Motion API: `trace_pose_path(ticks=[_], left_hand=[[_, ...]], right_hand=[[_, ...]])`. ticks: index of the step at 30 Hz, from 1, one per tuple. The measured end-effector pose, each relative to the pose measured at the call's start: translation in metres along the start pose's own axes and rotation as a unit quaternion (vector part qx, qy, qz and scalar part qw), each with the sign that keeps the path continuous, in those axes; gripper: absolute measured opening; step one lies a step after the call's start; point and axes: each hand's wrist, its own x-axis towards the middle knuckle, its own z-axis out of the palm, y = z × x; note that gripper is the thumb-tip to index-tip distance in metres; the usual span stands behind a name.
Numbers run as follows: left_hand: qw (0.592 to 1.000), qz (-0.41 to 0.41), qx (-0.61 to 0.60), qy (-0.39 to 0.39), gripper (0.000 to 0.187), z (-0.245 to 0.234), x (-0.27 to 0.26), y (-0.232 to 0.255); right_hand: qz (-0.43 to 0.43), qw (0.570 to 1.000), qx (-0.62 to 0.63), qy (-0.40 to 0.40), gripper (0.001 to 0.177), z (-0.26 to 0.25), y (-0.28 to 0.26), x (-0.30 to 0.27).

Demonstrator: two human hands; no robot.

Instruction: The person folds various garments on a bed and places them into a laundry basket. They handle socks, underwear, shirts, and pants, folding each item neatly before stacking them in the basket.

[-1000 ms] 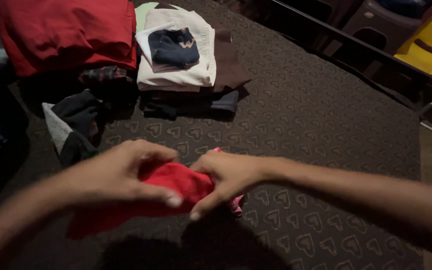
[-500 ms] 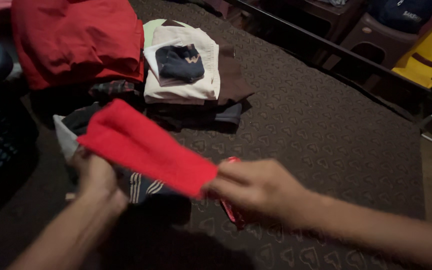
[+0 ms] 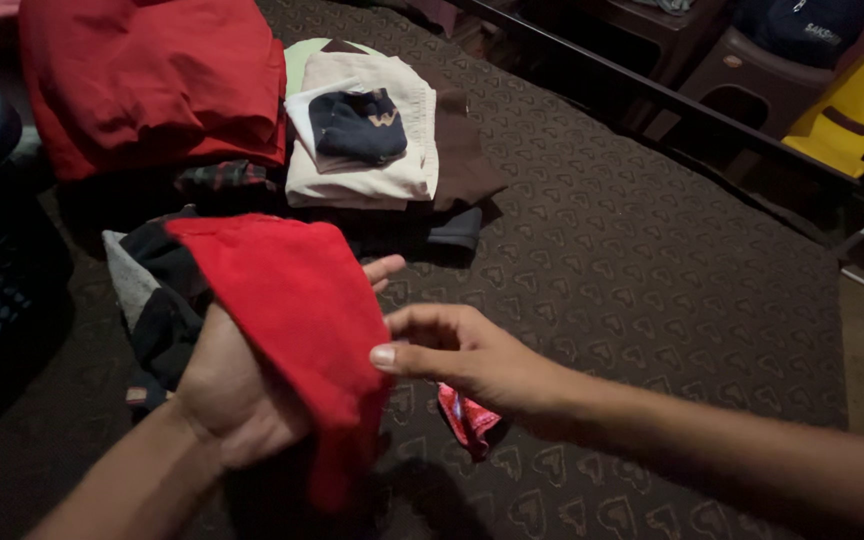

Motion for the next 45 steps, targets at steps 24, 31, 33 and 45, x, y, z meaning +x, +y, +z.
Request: trace_pose_path(ticks=[24, 31, 33, 45], left_hand=[[0.733, 0.119, 0.571, 0.350, 0.034, -0.005, 0.012, 0.008], [0.821, 0.010, 0.447, 0.355, 0.035, 0.033, 0.033, 0.037], [0.846, 0.028, 0.392, 0.360, 0.042, 0.039, 0.036, 0.041], [0.839, 0.071, 0.305, 0.444, 0.032, -0.008, 0.038, 0.045]], right_hand=[[-0.194, 0.926, -0.313, 0.084, 0.050, -0.009, -0.042, -0.010], [-0.336, 0.887, -0.315, 0.040, 0.030, -0.017, -0.051, 0.013], [-0.173, 0.975, -0.137, 0.004, 0.036, -0.021, -0.050, 0.025], [-0.044, 0.953, 0.299, 0.029, 0.048, 0.000, -0.039, 0.075]])
